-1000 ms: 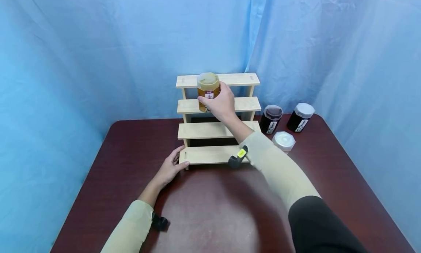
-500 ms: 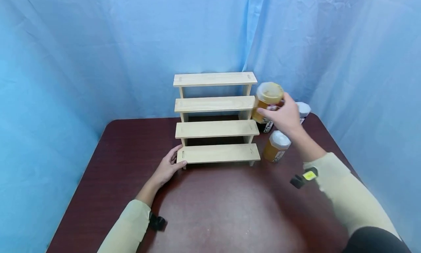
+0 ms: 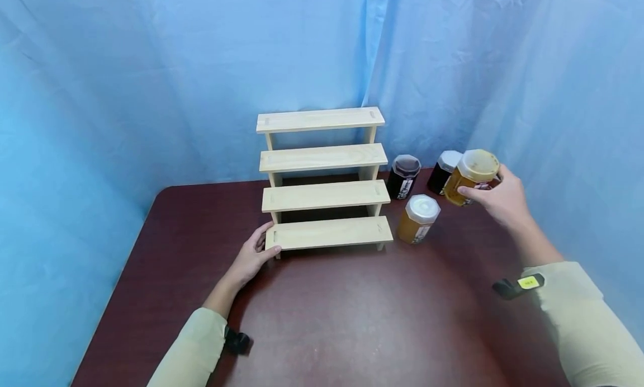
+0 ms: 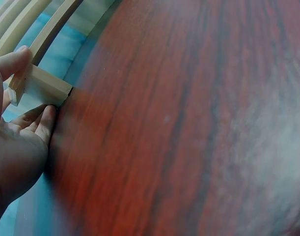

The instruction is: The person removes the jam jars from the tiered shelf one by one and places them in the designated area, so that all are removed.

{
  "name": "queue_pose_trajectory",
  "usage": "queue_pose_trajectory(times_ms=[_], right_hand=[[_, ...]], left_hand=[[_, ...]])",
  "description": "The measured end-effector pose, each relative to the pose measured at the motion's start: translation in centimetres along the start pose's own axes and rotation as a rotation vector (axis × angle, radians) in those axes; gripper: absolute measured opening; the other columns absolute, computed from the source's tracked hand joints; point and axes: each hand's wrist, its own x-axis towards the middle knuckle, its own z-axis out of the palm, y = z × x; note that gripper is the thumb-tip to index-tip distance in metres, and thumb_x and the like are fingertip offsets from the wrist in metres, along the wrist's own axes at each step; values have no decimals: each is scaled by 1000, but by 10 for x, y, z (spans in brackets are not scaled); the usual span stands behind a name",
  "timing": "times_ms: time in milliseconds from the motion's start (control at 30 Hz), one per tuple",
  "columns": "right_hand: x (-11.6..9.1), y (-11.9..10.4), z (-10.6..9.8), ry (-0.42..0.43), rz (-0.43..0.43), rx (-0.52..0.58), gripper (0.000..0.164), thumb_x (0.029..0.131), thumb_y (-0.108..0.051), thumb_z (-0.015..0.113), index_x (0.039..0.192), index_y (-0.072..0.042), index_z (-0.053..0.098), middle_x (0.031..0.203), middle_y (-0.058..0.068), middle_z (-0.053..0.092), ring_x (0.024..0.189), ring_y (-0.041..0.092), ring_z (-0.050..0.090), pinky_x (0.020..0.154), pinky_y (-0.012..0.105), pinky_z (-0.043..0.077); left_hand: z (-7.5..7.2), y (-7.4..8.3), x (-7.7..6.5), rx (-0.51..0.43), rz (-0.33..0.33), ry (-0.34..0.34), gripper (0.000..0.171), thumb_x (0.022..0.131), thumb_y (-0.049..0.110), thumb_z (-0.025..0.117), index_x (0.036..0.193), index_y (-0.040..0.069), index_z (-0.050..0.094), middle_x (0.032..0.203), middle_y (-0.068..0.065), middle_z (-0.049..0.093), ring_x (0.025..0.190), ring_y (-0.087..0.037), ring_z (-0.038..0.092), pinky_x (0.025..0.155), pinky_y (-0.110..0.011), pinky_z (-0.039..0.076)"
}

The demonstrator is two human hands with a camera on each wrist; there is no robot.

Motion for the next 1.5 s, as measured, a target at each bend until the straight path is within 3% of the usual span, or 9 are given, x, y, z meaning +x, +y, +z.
queue_pose_trajectory(times_ms=[200,433,700,867,1000,1200,1500], right_hand=[[-1,29,-5,-59,-8,-49,79,84,-38,84,144,-6,45,123,11,57,92,8,55,67,14,46],[-7,61,-4,-87,43,-69,82,86,-42,81,145,-1,42,132,18,54,108,23,51,74,16,41],[-13,81,2,-91,60,-71,83,87,-34,82,145,7,39,133,28,52,116,40,49,83,34,41],[-13,95,8,-89,80,-63,84,87,-32,82,145,9,38,134,30,50,118,40,48,87,40,41],[-15,100,13,-80,85,-44,84,87,-30,82,145,10,37,134,31,50,117,39,48,89,42,41],[-18,106,17,-91,110,13,86,88,-29,80,147,11,33,139,35,45,123,47,44,100,66,36],[-15,103,23,-105,113,39,89,87,-27,81,149,10,30,142,35,42,127,50,41,104,70,32]], left_hand=[[-1,0,0,2,13,8,74,96,13,71,159,14,32,153,-20,43,140,-32,41,112,-51,31],[1,0,0,12,4,7,72,97,12,70,158,13,32,152,-20,45,138,-31,43,110,-45,35],[1,-3,1,14,15,5,72,96,11,70,158,14,33,153,-20,43,140,-32,41,113,-49,30],[1,3,-1,-3,6,-2,72,96,12,70,158,13,33,154,-20,42,141,-33,39,114,-50,29],[1,3,-1,-12,3,1,72,96,13,70,158,15,33,153,-20,42,140,-33,40,113,-51,30],[2,-2,2,-2,-1,1,71,97,13,70,158,17,34,154,-19,42,141,-31,39,114,-50,28],[-1,-5,3,-4,2,-9,73,98,14,69,160,16,30,159,-19,33,146,-33,30,118,-53,20]])
